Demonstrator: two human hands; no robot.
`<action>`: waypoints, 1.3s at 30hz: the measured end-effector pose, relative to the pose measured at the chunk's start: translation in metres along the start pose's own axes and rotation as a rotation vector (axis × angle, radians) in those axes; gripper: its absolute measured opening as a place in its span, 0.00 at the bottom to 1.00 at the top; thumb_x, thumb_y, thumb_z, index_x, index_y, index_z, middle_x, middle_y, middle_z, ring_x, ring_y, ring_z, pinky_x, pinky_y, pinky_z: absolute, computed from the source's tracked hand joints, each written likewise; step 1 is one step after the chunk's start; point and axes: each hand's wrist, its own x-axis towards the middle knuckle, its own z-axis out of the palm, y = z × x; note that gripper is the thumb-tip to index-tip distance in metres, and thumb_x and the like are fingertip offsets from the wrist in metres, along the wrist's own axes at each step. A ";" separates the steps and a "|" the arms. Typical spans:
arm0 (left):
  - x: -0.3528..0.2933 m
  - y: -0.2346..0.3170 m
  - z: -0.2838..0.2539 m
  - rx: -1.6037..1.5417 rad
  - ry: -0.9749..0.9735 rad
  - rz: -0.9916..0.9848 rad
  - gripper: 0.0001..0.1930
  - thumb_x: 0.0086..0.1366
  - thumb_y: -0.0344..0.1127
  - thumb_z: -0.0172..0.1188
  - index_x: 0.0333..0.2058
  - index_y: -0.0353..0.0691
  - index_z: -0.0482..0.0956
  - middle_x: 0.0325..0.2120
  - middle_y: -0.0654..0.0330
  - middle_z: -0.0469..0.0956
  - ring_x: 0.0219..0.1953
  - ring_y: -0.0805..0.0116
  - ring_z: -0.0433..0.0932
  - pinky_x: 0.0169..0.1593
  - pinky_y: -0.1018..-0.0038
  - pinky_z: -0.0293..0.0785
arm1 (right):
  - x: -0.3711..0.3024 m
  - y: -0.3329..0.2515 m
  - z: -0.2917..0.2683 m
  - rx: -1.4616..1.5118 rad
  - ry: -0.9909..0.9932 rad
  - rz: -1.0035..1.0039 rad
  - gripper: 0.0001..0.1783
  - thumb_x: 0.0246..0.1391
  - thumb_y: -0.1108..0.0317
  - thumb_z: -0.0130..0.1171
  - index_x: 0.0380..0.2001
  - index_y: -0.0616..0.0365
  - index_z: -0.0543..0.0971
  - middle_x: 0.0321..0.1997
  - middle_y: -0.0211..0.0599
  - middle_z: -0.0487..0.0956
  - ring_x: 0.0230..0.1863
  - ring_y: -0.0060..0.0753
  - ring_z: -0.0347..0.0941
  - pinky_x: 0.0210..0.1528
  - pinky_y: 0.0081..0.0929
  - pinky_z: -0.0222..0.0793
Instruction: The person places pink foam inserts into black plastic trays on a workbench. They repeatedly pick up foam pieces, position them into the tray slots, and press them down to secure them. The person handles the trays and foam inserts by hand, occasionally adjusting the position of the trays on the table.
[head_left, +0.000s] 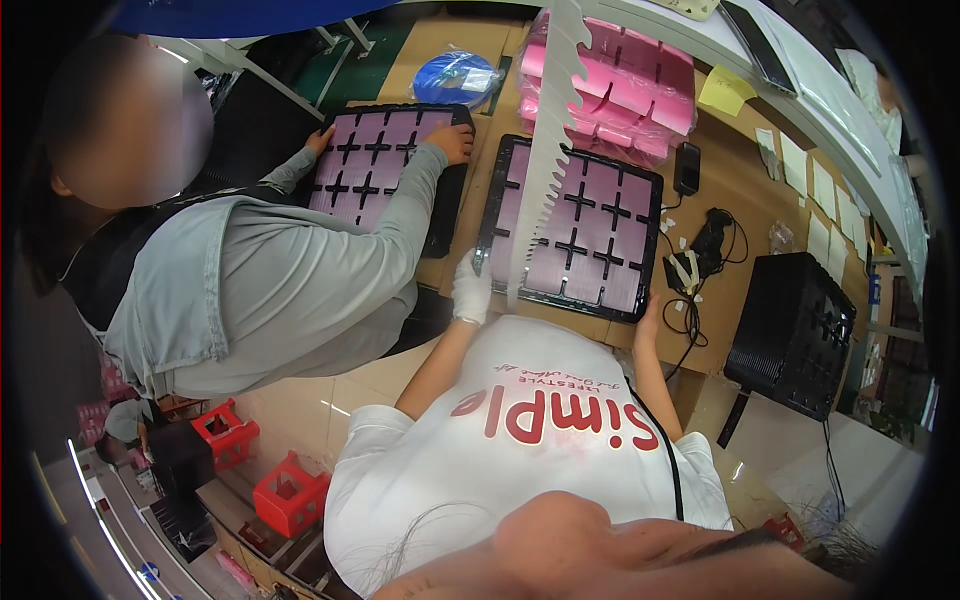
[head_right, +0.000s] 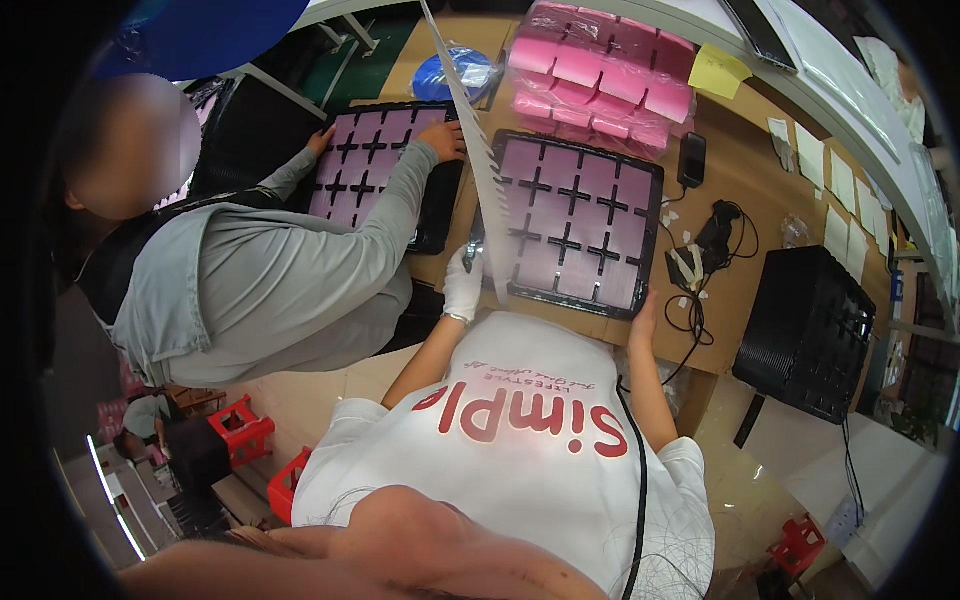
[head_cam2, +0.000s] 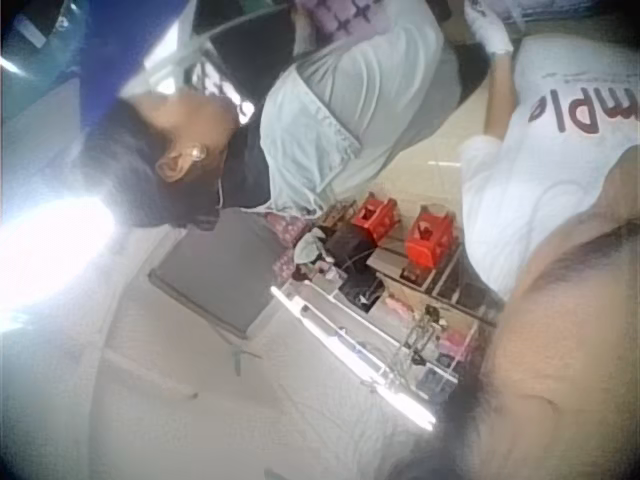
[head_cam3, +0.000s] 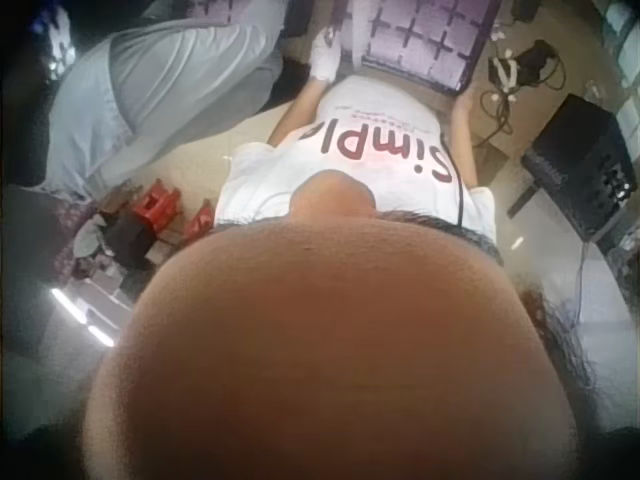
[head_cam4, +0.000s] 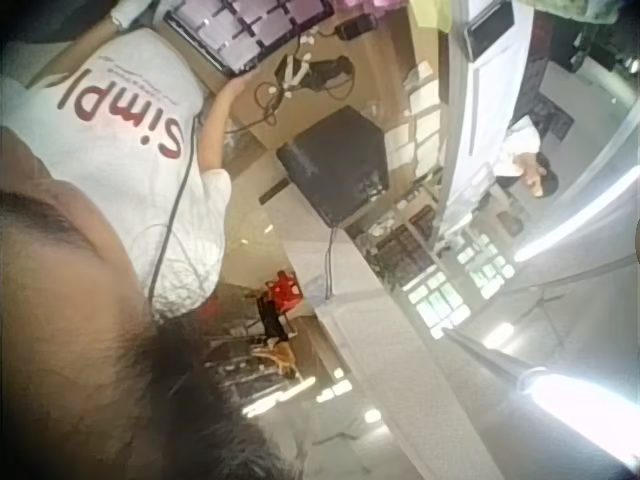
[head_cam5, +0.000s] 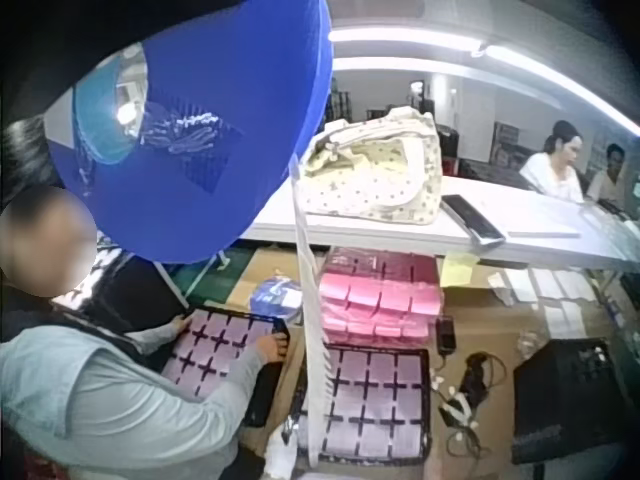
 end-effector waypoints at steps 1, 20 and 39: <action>0.000 0.001 -0.001 0.005 0.014 0.028 0.26 0.62 0.45 0.58 0.55 0.36 0.71 0.50 0.46 0.73 0.52 0.52 0.73 0.56 0.63 0.68 | 0.000 0.001 -0.001 -0.008 -0.004 -0.002 0.36 0.67 0.41 0.31 0.64 0.58 0.61 0.65 0.36 0.65 0.65 0.32 0.58 0.66 0.27 0.48; -0.004 0.019 -0.017 -0.044 0.108 0.092 0.21 0.66 0.45 0.55 0.49 0.33 0.77 0.46 0.45 0.77 0.47 0.53 0.77 0.52 0.67 0.71 | -0.012 -0.019 0.010 -0.019 0.017 0.075 0.39 0.65 0.38 0.31 0.65 0.59 0.59 0.66 0.40 0.64 0.65 0.34 0.60 0.66 0.28 0.50; 0.016 0.020 -0.016 -0.216 -0.173 -0.043 0.26 0.55 0.46 0.67 0.47 0.33 0.74 0.35 0.52 0.81 0.40 0.59 0.80 0.47 0.66 0.73 | -0.008 0.012 0.017 -0.497 0.192 -0.388 0.32 0.54 0.60 0.63 0.57 0.64 0.65 0.51 0.43 0.74 0.50 0.36 0.71 0.56 0.27 0.64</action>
